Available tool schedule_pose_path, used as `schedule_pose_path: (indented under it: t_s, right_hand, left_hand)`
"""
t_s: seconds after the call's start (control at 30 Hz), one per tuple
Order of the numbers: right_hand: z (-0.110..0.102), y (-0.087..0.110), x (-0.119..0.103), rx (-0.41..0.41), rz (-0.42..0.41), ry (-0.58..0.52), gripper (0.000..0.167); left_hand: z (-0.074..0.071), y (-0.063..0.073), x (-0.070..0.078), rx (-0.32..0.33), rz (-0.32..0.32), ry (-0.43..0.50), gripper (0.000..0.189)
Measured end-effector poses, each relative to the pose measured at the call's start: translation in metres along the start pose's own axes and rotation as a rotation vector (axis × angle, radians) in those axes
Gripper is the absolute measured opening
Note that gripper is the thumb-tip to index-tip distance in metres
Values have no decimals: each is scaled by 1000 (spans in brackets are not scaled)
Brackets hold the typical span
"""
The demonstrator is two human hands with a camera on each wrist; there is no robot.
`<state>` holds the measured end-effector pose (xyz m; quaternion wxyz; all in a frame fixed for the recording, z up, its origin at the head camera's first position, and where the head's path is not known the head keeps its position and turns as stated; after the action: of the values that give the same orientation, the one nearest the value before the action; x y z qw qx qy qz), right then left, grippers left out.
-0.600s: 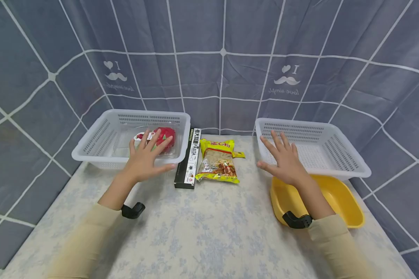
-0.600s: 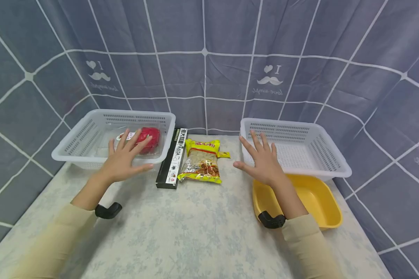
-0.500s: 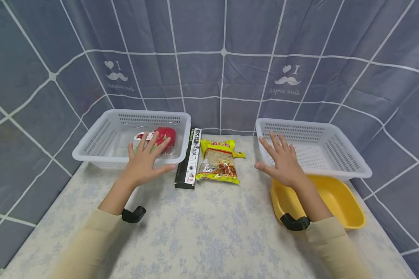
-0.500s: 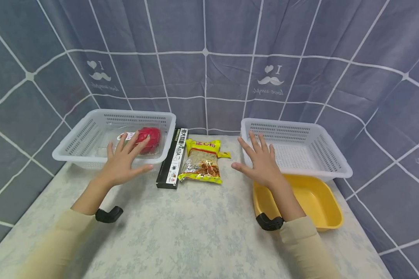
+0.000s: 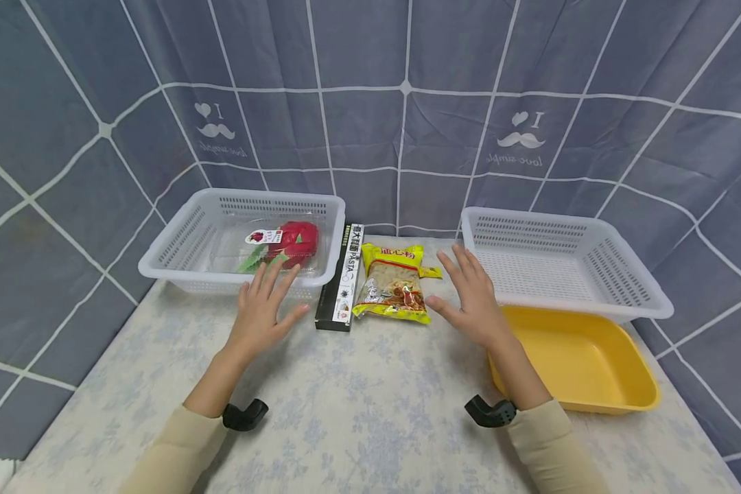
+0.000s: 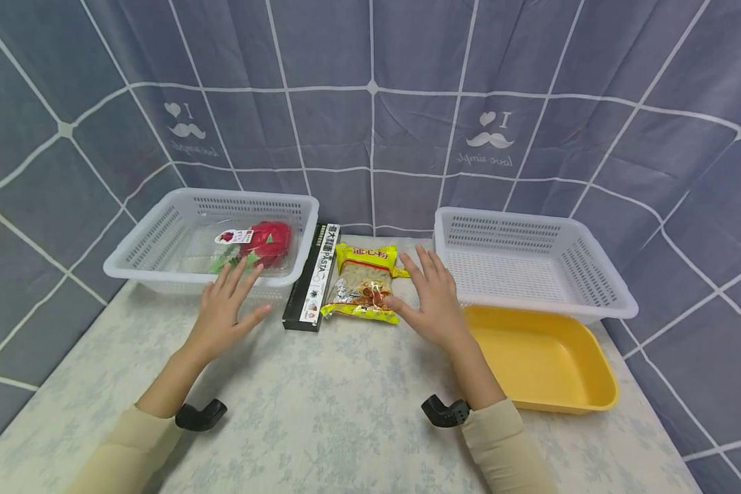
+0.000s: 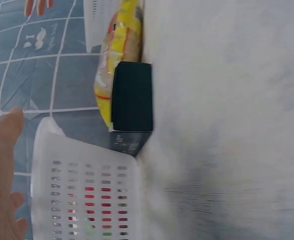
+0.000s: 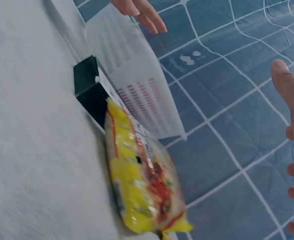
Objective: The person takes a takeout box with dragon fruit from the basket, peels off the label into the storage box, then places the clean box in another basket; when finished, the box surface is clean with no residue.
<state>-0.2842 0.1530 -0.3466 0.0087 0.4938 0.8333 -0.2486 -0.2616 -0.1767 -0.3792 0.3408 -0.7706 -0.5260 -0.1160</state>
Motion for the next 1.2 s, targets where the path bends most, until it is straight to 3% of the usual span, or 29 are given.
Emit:
schedule_pose_path:
  t_s: [0.13,0.27,0.37,0.5,0.57,0.67,0.9,1.2]
  right_hand:
    - [13,-2,-7,15,1,-49,83]
    - [27,-5,-11,7,11,-74,85]
    - [37,-8,-13,-1,17,-103,86]
    - [49,-12,-15,-7,26,-165,89]
    - [54,-15,-17,-7,23,-183,90]
    - [59,-21,-21,-8,14,-188,91]
    - [67,-37,-34,-12,-14,-187,94]
    - [72,-59,-52,-40,-40,-213,86]
  left_hand:
    - [4,8,2,-10,30,16,72]
    - [4,15,2,22,73,32,70]
    - [0,19,3,92,114,52,65]
    - [-11,25,4,241,172,100,58]
    - [-15,28,3,302,172,122,55]
    - [-17,31,-2,341,115,157,54]
    - [-16,28,-24,331,-96,271,56]
    - [-11,25,-36,429,-189,473,60]
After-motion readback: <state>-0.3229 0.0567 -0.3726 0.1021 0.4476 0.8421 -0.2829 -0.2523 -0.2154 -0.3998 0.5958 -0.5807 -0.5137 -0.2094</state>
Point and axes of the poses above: each hand's wrist, its own y-axis away from the middle knuckle, its own z-axis out of the palm, x = y × z, the point moved 8 cm from there along -y, towards the middle knuckle, and after that the axes turned 12 degrees about y, right-handed, at the moved point
